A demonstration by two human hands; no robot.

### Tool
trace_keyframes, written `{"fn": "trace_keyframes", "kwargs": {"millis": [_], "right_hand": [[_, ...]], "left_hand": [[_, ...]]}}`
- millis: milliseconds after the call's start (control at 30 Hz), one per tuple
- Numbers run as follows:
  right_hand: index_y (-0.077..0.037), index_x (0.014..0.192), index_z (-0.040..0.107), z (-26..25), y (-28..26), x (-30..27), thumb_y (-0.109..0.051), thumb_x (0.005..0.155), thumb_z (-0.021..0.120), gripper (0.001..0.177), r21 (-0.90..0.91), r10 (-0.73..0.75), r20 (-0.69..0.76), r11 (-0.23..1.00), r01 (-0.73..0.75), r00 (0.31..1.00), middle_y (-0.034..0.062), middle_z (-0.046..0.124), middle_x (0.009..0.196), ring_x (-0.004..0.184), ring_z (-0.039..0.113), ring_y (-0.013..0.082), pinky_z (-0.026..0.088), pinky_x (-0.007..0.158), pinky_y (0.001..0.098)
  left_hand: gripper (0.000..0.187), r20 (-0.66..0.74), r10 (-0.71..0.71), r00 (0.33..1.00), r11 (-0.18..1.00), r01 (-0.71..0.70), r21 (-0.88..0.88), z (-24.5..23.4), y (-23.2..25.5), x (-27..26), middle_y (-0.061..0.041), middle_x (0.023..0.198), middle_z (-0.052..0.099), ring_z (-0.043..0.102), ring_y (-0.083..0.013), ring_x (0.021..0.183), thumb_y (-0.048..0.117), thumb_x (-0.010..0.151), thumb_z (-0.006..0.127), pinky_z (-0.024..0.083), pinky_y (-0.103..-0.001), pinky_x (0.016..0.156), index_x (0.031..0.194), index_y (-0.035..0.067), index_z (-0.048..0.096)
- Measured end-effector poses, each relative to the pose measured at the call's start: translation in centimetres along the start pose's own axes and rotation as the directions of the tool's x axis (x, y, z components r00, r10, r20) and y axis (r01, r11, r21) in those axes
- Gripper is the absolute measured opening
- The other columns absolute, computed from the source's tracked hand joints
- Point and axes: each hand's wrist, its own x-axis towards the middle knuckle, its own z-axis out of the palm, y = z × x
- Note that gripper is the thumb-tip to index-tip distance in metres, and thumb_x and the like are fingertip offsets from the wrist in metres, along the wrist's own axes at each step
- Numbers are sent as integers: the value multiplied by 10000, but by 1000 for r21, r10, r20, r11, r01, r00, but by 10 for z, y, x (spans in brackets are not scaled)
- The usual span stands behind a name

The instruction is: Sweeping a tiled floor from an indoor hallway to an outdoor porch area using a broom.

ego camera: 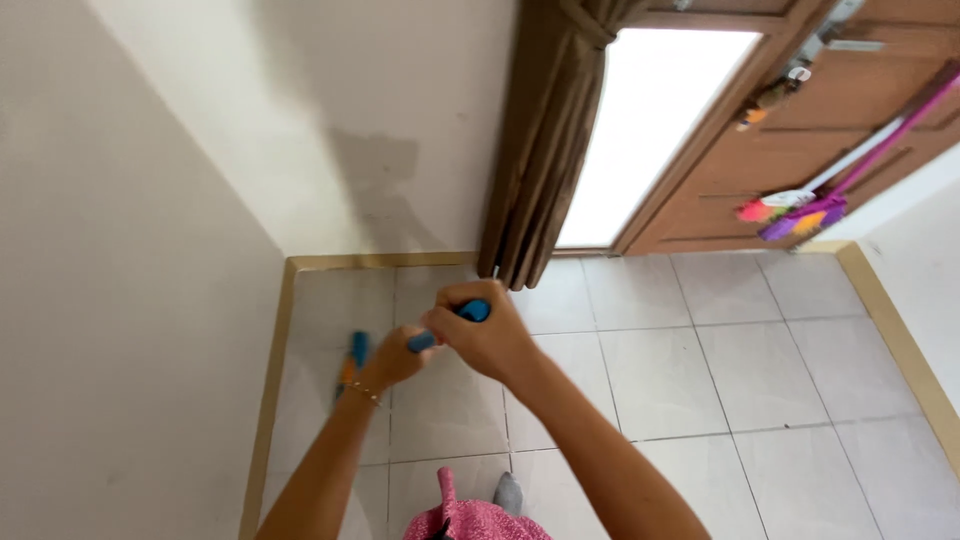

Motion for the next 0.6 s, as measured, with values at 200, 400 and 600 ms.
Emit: {"fn": "trace_keyframes", "kwargs": {"millis": [200, 400, 600], "right_hand": [[52, 609, 616, -69, -56, -30, -90, 782, 635, 224, -116, -21, -18, 993, 18, 1000, 118, 668, 580, 527, 587, 158, 487, 500, 334], [-60, 854, 778, -66, -24, -21, -264, 712, 689, 264, -468, 213, -31, 860, -202, 977, 156, 727, 811, 707, 698, 286, 592, 707, 415], [-118, 963, 795, -77, -1, -7, -276, 792, 632, 285, -722, 261, 128, 686, -90, 957, 227, 752, 889, 746, 712, 433, 549, 829, 468]], "left_hand": [[179, 1, 300, 954, 908, -285, -306, 64, 123, 59, -23, 959, 718, 707, -143, 871, 257, 976, 664, 624, -319, 761, 1007, 81, 640], [368, 430, -279, 859, 329, 506, -797, 82, 203, 65, -67, 946, 742, 680, -138, 846, 384, 848, 637, 556, -279, 751, 1094, 118, 702], [397, 354, -451, 819, 875, 327, 357, 12, 331, 68, -69, 995, 748, 641, -114, 812, 527, 1042, 563, 544, -201, 746, 1122, 166, 708]]}}
